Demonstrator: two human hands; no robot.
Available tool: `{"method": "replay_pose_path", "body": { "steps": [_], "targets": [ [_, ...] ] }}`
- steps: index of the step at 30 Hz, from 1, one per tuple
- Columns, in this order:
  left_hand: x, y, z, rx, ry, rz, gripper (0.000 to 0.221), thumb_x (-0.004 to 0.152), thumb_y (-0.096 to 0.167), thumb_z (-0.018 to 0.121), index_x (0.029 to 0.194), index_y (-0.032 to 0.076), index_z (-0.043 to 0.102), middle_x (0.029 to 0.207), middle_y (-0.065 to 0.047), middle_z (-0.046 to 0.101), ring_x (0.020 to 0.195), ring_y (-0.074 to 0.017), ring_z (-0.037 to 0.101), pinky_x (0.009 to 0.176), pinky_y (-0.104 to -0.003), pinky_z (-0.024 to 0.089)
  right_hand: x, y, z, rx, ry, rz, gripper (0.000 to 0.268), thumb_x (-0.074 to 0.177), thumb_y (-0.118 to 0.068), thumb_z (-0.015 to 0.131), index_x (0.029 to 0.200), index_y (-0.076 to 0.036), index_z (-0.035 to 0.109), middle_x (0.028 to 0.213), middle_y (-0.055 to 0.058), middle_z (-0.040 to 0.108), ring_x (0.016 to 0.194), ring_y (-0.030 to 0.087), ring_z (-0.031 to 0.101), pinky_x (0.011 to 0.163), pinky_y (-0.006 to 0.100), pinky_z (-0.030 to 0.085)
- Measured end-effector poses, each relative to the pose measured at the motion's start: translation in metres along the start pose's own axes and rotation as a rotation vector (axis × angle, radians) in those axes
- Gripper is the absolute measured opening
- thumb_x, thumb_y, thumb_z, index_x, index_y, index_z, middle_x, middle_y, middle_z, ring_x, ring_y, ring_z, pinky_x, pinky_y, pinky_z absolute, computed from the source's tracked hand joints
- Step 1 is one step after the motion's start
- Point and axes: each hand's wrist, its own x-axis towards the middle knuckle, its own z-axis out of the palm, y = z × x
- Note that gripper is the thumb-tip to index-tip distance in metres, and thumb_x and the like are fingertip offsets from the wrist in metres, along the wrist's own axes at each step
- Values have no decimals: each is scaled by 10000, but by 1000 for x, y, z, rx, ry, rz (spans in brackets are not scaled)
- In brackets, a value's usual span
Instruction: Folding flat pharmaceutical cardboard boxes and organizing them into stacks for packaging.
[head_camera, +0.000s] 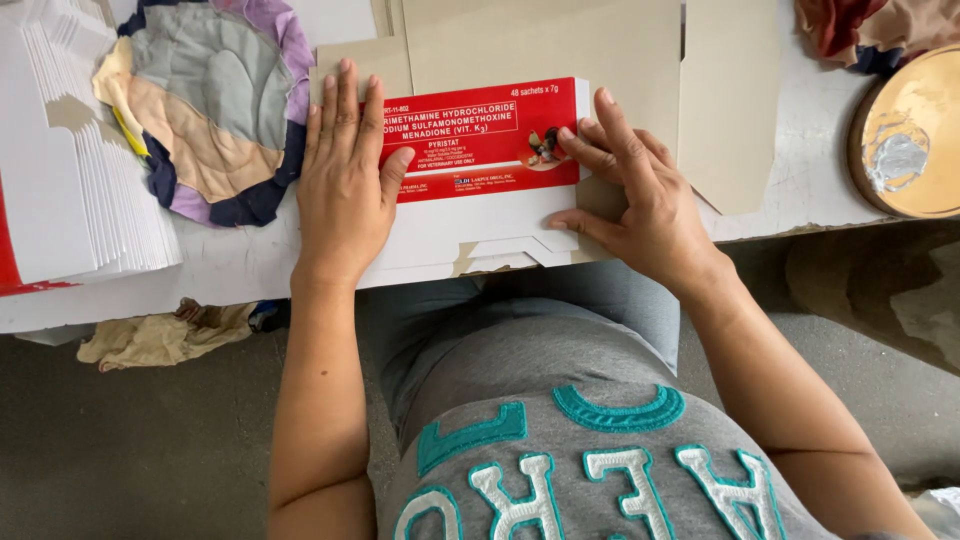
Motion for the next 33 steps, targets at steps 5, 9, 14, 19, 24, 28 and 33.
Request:
{"method": "replay_pose_path", "body": {
  "steps": [5, 9, 14, 19, 24, 28, 33],
  "targets": [
    [18, 12, -10, -70, -61, 89, 659, 1115, 356, 484, 1630, -3, 283, 1693, -215, 202, 1570, -350, 193, 1278, -496, 163, -2, 6, 1, 67, 26, -7, 1179, 788, -347, 925, 1627, -55, 149, 1458, 59, 641, 1417, 285, 538, 1190, 463, 413],
    [43, 69, -1, 70, -22, 112, 600, 1036, 223, 542, 1584, 12, 419, 1655, -226, 315, 1541, -344, 273, 1224, -552, 164, 2, -4, -7, 57, 70, -2, 1157, 776, -352, 915, 1621, -60, 181, 1431, 54, 649, 1410, 308, 552, 1192, 492, 389],
    [54, 103, 32, -121, 219, 185, 358, 1070, 291, 621, 1321, 36, 614, 1355, -153, 560, 1295, -350, 478, 1146, -525, 327, -17, -12, -16, 260, 119, 45, 1003, 888, -214, 886, 1639, -61, 238, 1489, 100, 632, 1402, 289, 608, 1190, 423, 510],
    [54, 99, 33, -85, 166, 112, 321, 1057, 356, 649, 1203, 71, 625, 1220, -116, 573, 1175, -338, 488, 1093, -536, 343, -96, 54, -67, -175, 412, 312, 734, 962, -116, 847, 1560, -55, 427, 1526, 141, 567, 1431, 324, 566, 1213, 446, 488],
    [56, 101, 34, -110, 185, 120, 317, 1057, 362, 645, 1206, 83, 619, 1243, -111, 563, 1205, -332, 482, 1100, -531, 336, -133, 76, -111, -685, 372, 507, 619, 962, -198, 854, 1496, -50, 579, 1589, 162, 494, 1485, 370, 406, 1236, 484, 384],
    [52, 97, 38, -94, 174, 138, 334, 1085, 382, 639, 1229, 82, 614, 1226, -123, 532, 1205, -330, 475, 1106, -533, 341, -147, 83, -101, -715, 341, 497, 442, 919, -219, 860, 1342, -166, 744, 1617, 130, 464, 1517, 375, 338, 1245, 490, 345],
    [51, 95, 39, -117, 175, 132, 363, 1100, 410, 627, 1263, 86, 619, 1235, -132, 524, 1207, -330, 469, 1105, -533, 344, -149, 91, -91, -649, 447, 477, 340, 937, -87, 857, 1246, -221, 811, 1632, 53, 494, 1560, 334, 348, 1289, 454, 370]
  ]
}}
